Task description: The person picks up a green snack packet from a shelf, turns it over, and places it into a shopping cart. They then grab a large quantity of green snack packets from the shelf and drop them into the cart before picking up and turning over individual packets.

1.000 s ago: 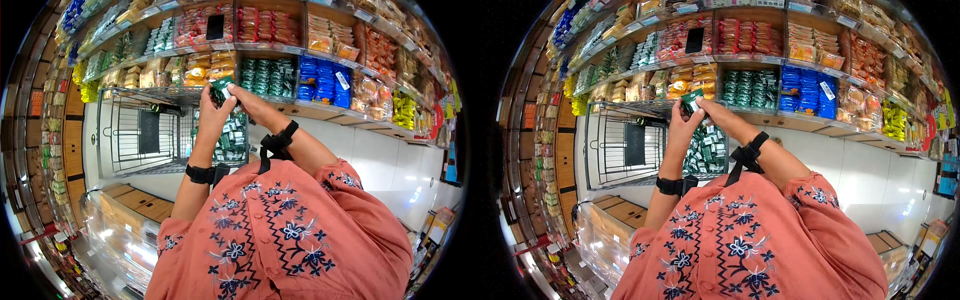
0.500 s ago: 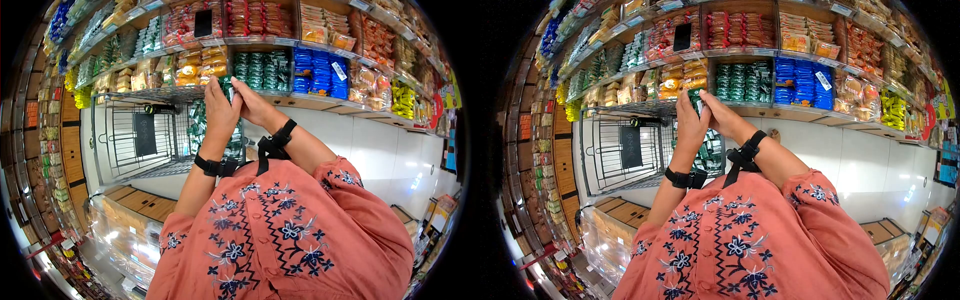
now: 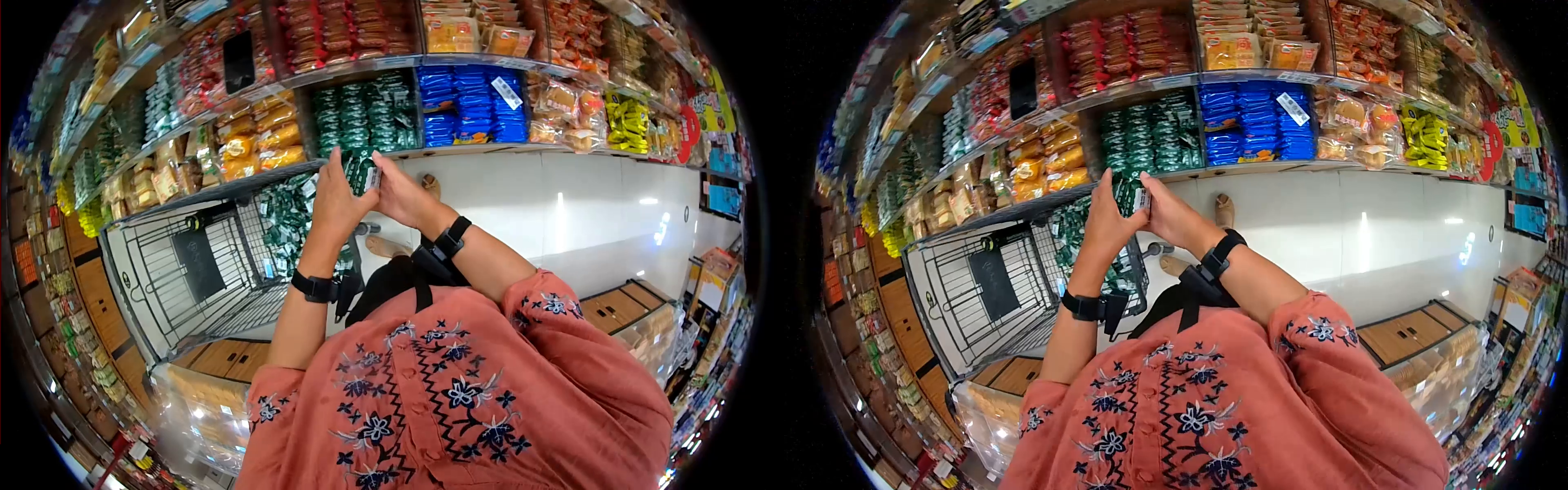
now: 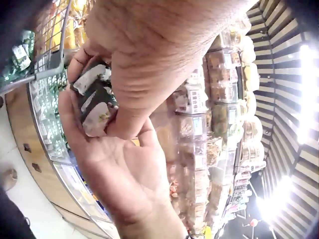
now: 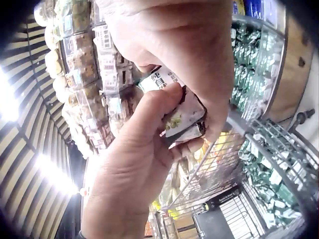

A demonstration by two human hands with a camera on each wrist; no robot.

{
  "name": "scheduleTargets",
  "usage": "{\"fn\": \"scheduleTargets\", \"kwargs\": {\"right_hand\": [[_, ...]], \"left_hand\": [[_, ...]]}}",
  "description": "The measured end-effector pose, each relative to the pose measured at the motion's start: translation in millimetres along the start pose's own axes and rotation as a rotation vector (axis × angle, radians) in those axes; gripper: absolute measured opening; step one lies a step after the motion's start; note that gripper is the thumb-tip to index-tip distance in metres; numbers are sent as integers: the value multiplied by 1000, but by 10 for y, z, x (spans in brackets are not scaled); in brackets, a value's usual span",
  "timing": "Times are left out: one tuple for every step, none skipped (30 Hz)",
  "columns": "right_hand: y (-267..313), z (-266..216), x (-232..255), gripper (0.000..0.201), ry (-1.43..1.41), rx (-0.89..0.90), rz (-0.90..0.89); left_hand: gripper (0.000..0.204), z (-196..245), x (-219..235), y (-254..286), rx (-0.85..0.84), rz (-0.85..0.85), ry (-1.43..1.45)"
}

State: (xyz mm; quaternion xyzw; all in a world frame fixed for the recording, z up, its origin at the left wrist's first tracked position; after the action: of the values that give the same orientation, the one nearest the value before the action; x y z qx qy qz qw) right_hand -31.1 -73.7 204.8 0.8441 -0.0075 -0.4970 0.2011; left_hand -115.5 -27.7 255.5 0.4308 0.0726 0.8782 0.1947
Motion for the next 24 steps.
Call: {"fn": "scheduleTargets", "kwargs": {"right_hand": [[-34, -32, 136, 50, 11, -4, 16], [-62, -59, 262, 51, 21, -9, 30], [-85, -105, 395, 57, 69, -11, 62], [-111, -142, 553, 58, 81, -31, 106], [-136, -183, 718, 59, 93, -49, 149], [-161, -245, 835, 60, 104, -67, 193], [-185, -315, 916, 71, 120, -47, 199], [-185, -361, 1021, 73, 130, -58, 233], [-174, -425, 1101, 75, 139, -67, 266], [-170, -483, 1181, 78, 145, -76, 299], [-175, -531, 1241, 79, 140, -85, 290], [-176, -579, 1303, 81, 134, -94, 280], [-173, -620, 1364, 82, 129, -104, 270], [-158, -651, 1433, 82, 127, -114, 276], [-135, -680, 1492, 82, 126, -126, 283], [-117, -702, 1549, 82, 125, -138, 289], [-102, -723, 1588, 81, 125, -145, 280], [-86, -748, 1612, 80, 126, -151, 273], [-83, -766, 1633, 80, 127, -157, 264], [-83, -767, 1661, 79, 121, -172, 271], [-80, -764, 1686, 78, 116, -188, 278], [-85, -758, 1709, 77, 111, -204, 283], [-102, -747, 1737, 76, 109, -216, 284], [-119, -733, 1754, 75, 107, -226, 283]], "left_hand": [[97, -10, -115, -131, -39, -8, 3], [97, -17, -219, -251, -77, -13, 5], [95, 25, -281, -372, -111, 2, -24], [94, 50, -350, -515, -143, 12, -63], [93, 67, -421, -667, -178, 22, -103], [92, 94, -490, -820, -213, 32, -142], [89, 103, -568, -967, -222, 34, -176], [88, 102, -683, -1121, -228, 1, -218], [88, 75, -815, -1280, -234, -32, -261], [87, 50, -946, -1433, -242, -66, -306], [85, 54, -1060, -1557, -283, -67, -333], [85, 57, -1177, -1664, -313, -94, -359], [85, 53, -1294, -1760, -343, -123, -384], [84, 44, -1415, -1841, -373, -151, -408], [85, 29, -1531, -1926, -318, -230, -464], [86, 35, -1603, -1992, -340, -232, -478], [87, 40, -1667, -2045, -361, -234, -493], [88, 43, -1732, -2087, -383, -237, -506], [86, 30, -1800, -2132, -377, -253, -506], [85, 45, -1824, -2171, -398, -220, -478], [84, 20, -1874, -2203, -419, -186, -450], [83, -6, -1916, -2228, -439, -150, -421], [82, -47, -1973, -2255, -447, -132, -427], [80, -49, -2000, -2269, -456, -113, -432]]}}
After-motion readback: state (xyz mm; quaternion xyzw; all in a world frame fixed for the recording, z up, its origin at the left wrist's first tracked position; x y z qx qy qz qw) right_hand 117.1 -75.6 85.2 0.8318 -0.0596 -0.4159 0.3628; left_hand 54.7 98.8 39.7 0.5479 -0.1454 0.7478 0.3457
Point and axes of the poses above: each hand's wrist, its own y-axis away from the middle knuckle, its own x-axis out of the back of the hand, z = x × y, the point moved 8 cm from there along -y, towards the middle knuckle, and after that the axes turned 9 degrees about x, right-handed, at the moved point
